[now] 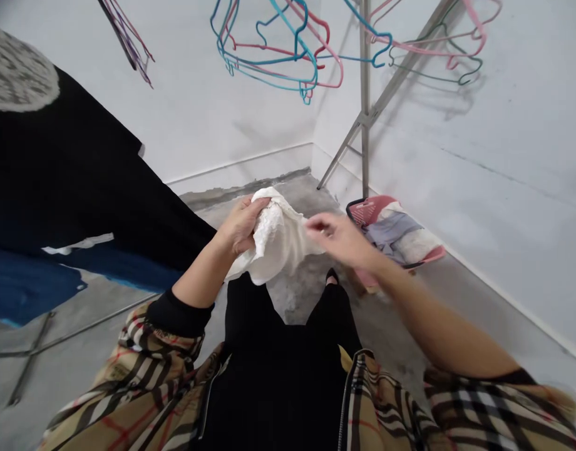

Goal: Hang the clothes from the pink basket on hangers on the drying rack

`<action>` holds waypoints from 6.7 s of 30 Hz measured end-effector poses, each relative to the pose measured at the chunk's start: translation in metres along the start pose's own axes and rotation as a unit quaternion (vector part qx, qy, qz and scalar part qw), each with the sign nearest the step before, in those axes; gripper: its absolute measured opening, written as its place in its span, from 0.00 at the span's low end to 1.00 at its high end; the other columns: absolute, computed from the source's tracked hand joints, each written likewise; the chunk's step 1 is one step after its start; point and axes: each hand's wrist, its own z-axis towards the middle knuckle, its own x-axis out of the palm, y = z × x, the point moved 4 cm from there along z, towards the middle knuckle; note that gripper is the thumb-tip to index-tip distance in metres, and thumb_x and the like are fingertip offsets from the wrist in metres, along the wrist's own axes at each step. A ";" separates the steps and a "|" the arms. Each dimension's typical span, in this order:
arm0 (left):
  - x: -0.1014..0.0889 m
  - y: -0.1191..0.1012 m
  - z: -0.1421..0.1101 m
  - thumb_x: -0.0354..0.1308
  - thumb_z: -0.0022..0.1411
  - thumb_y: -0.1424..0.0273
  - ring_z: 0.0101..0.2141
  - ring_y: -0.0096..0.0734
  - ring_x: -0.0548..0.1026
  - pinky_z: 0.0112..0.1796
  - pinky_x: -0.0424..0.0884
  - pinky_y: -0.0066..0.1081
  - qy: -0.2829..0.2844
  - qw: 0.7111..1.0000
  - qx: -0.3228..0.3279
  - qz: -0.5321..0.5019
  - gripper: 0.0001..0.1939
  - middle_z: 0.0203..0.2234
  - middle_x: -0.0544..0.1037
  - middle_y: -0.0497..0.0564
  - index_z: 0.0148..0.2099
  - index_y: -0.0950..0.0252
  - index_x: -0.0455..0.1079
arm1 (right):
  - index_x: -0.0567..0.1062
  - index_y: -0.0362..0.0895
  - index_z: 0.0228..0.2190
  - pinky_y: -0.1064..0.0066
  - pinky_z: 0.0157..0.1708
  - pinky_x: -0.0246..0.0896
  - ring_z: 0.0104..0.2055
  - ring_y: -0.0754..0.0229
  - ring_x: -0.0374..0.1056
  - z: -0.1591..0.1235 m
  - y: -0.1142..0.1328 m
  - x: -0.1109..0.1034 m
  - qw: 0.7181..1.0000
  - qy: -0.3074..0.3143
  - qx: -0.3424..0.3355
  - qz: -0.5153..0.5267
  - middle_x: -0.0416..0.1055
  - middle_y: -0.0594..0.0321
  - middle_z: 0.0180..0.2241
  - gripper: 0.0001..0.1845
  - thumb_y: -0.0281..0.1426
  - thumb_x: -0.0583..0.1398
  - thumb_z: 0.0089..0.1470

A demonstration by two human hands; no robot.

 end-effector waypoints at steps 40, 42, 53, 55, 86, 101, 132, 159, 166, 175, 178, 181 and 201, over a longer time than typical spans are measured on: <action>-0.032 0.054 -0.025 0.66 0.53 0.58 0.40 0.32 0.73 0.33 0.75 0.29 -0.113 0.984 0.020 0.138 0.27 0.46 0.71 0.55 0.52 0.62 0.64 | 0.78 0.46 0.40 0.70 0.35 0.68 0.36 0.62 0.72 -0.033 0.025 0.028 0.952 0.031 -0.292 -0.082 0.74 0.60 0.34 0.10 0.27 0.56 0.61; -0.038 0.050 -0.029 0.67 0.51 0.58 0.47 0.37 0.70 0.38 0.74 0.33 -0.175 0.943 0.135 0.250 0.35 0.54 0.65 0.59 0.58 0.61 0.60 | 0.77 0.45 0.40 0.70 0.36 0.68 0.36 0.62 0.72 -0.034 0.028 0.031 0.950 0.044 -0.299 -0.084 0.75 0.59 0.34 0.10 0.27 0.57 0.61; 0.006 0.044 -0.043 0.60 0.60 0.57 0.26 0.26 0.73 0.28 0.66 0.25 0.159 0.860 0.185 0.448 0.17 0.29 0.81 0.48 0.45 0.62 0.78 | 0.74 0.43 0.33 0.72 0.34 0.64 0.34 0.63 0.70 -0.034 0.021 0.037 0.943 0.103 -0.296 -0.116 0.73 0.62 0.32 0.07 0.21 0.57 0.55; 0.006 0.040 -0.044 0.60 0.61 0.59 0.29 0.27 0.76 0.30 0.67 0.25 0.140 0.862 0.188 0.450 0.13 0.29 0.82 0.48 0.41 0.61 0.80 | 0.73 0.44 0.34 0.73 0.35 0.63 0.35 0.63 0.69 -0.035 0.017 0.034 0.947 0.121 -0.270 -0.124 0.72 0.63 0.32 0.07 0.21 0.57 0.55; -0.064 0.060 -0.029 0.64 0.53 0.54 0.24 0.27 0.68 0.28 0.60 0.25 0.019 0.849 0.047 0.526 0.17 0.25 0.75 0.46 0.37 0.62 0.76 | 0.79 0.47 0.32 0.64 0.35 0.65 0.34 0.55 0.72 -0.009 -0.041 -0.044 0.991 -0.015 0.059 -0.118 0.77 0.62 0.32 0.15 0.31 0.53 0.47; -0.085 0.027 -0.016 0.62 0.51 0.61 0.25 0.24 0.69 0.29 0.66 0.25 -0.156 0.983 0.044 0.087 0.17 0.26 0.73 0.47 0.41 0.66 0.73 | 0.77 0.46 0.28 0.71 0.24 0.59 0.26 0.60 0.68 0.020 0.032 -0.019 0.919 0.312 -0.073 -0.230 0.74 0.64 0.24 0.12 0.28 0.53 0.53; -0.091 0.027 -0.042 0.57 0.49 0.66 0.19 0.20 0.57 0.21 0.52 0.22 -0.058 0.969 -0.008 0.239 0.12 0.16 0.59 0.40 0.24 0.62 0.56 | 0.72 0.36 0.46 0.45 0.55 0.57 0.57 0.41 0.62 0.283 0.212 0.061 0.864 -0.165 -0.148 -0.452 0.65 0.41 0.53 0.17 0.21 0.58 0.52; -0.123 0.027 -0.019 0.72 0.39 0.59 0.21 0.24 0.69 0.26 0.65 0.26 -0.183 0.981 -0.011 -0.058 0.21 0.18 0.71 0.44 0.28 0.65 0.67 | 0.79 0.44 0.42 0.71 0.23 0.60 0.21 0.63 0.60 0.048 0.071 0.001 0.959 0.182 -0.073 -0.203 0.65 0.64 0.20 0.25 0.49 0.55 0.59; -0.136 0.025 0.009 0.70 0.47 0.60 0.31 0.36 0.77 0.33 0.70 0.32 -0.213 0.975 0.035 -0.056 0.17 0.24 0.77 0.50 0.35 0.66 0.73 | 0.80 0.55 0.44 0.66 0.26 0.71 0.28 0.52 0.73 -0.027 -0.004 -0.092 0.963 0.164 -0.074 -0.201 0.71 0.58 0.21 0.17 0.44 0.57 0.58; -0.097 0.022 0.016 0.69 0.47 0.59 0.22 0.27 0.73 0.27 0.70 0.29 -0.107 0.994 0.010 -0.003 0.22 0.24 0.76 0.47 0.42 0.67 0.74 | 0.76 0.54 0.50 0.72 0.33 0.75 0.38 0.56 0.78 -0.049 -0.018 -0.086 0.938 0.193 -0.138 -0.252 0.80 0.63 0.40 0.17 0.36 0.55 0.62; -0.084 0.024 0.013 0.70 0.47 0.60 0.23 0.25 0.73 0.28 0.70 0.27 -0.079 0.996 0.012 0.038 0.23 0.25 0.77 0.46 0.44 0.66 0.75 | 0.77 0.50 0.49 0.74 0.31 0.74 0.35 0.58 0.78 -0.047 -0.014 -0.066 0.931 0.195 -0.159 -0.263 0.80 0.63 0.37 0.17 0.35 0.53 0.63; -0.074 0.031 0.008 0.69 0.49 0.60 0.25 0.26 0.73 0.30 0.71 0.27 -0.073 0.993 0.024 0.089 0.24 0.26 0.78 0.46 0.47 0.64 0.75 | 0.77 0.45 0.48 0.74 0.35 0.74 0.36 0.58 0.78 -0.049 -0.017 -0.043 0.932 0.181 -0.178 -0.260 0.80 0.60 0.38 0.17 0.34 0.53 0.64; -0.015 -0.034 -0.033 0.50 0.69 0.63 0.26 0.22 0.71 0.27 0.63 0.22 0.117 0.600 0.378 0.695 0.16 0.27 0.74 0.47 0.53 0.56 0.74 | 0.77 0.45 0.38 0.68 0.37 0.67 0.34 0.61 0.71 -0.036 -0.068 -0.005 0.974 0.005 -0.191 -0.119 0.76 0.59 0.31 0.10 0.35 0.56 0.61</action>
